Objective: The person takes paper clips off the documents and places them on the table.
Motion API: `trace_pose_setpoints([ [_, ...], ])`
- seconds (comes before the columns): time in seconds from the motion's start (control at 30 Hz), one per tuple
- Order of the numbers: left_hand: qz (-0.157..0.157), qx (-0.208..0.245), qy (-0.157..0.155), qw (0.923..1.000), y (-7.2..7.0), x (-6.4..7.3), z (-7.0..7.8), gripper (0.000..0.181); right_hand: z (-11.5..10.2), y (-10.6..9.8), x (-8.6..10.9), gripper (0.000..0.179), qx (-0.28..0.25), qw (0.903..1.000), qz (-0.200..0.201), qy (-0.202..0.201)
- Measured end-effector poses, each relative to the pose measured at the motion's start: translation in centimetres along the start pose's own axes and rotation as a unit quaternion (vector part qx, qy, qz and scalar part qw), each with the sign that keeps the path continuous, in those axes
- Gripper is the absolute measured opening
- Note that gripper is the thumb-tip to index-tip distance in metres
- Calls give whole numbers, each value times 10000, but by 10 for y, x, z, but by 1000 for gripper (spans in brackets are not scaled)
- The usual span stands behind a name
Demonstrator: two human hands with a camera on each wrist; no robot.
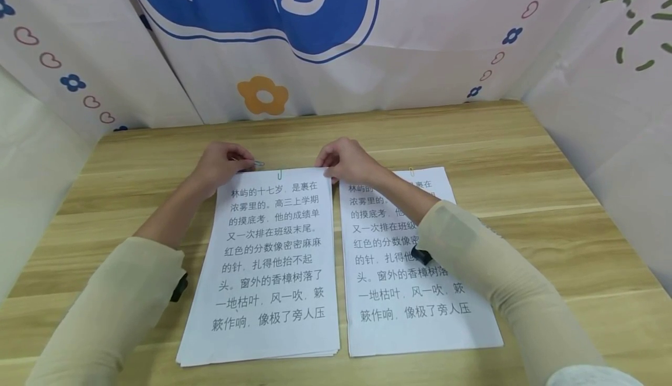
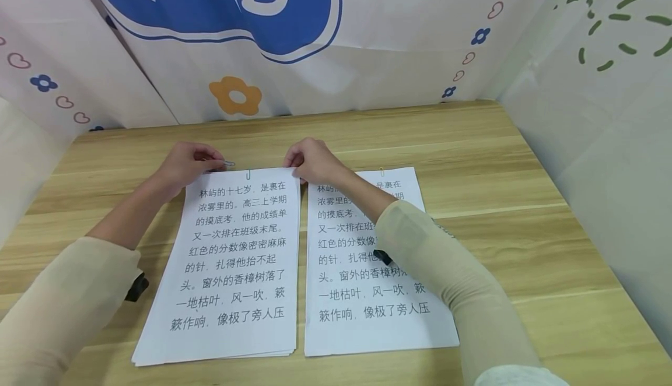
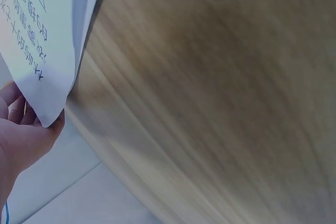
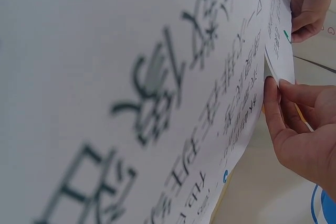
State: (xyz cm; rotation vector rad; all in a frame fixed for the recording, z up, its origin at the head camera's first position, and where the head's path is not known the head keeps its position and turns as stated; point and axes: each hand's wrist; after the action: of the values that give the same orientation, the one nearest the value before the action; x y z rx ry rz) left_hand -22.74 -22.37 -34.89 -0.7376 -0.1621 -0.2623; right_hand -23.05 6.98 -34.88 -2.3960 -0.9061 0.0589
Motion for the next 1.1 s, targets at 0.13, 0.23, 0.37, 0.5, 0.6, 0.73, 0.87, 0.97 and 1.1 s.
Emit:
trace_pose_setpoints([
  [0.13, -3, 61, -40, 10000, 1, -2, 0, 17, -1, 0, 1, 16, 14, 10000, -5, 20],
  [0.23, 11, 85, -72, 9999, 2, -4, -1, 16, -1, -1, 1, 16, 40, 10000, -4, 37],
  [0.37, 24, 41, -36, 10000, 2, -6, -2, 15, -1, -1, 1, 16, 49, 10000, -6, 44],
  [0.5, 59, -83, 25, 9999, 3, -8, -3, 14, -1, -1, 1, 16, 36, 10000, -14, 13],
  [0.6, 73, -177, 51, 9998, 3, -8, -3, 14, -1, -2, 0, 16, 26, 10000, -26, -21],
  [0.73, 64, -267, 54, 9996, 2, -8, -3, 15, -2, -2, 0, 16, -2, 10000, -49, -44],
  [0.87, 13, -345, 16, 9994, 2, -9, -4, 16, -2, -1, -1, 16, -27, 10000, -54, -29],
  [0.97, -51, -430, -12, 9991, 2, -10, -4, 16, -3, -1, 0, 15, -24, 10000, -46, 2],
  [1.1, -128, -579, -10, 9982, 2, -12, -4, 15, -3, 0, 0, 15, 26, 10000, -28, 43],
])
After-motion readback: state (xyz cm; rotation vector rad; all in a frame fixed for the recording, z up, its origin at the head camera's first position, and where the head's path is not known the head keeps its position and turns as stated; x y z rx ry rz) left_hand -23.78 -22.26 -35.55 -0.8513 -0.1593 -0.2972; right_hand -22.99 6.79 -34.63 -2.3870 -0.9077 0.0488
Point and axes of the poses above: each hand's wrist, its own x-axis away from the middle knuckle, its own y-axis out of the palm, z = x × y, and after that the axes turned 9 degrees about -z, right-handed
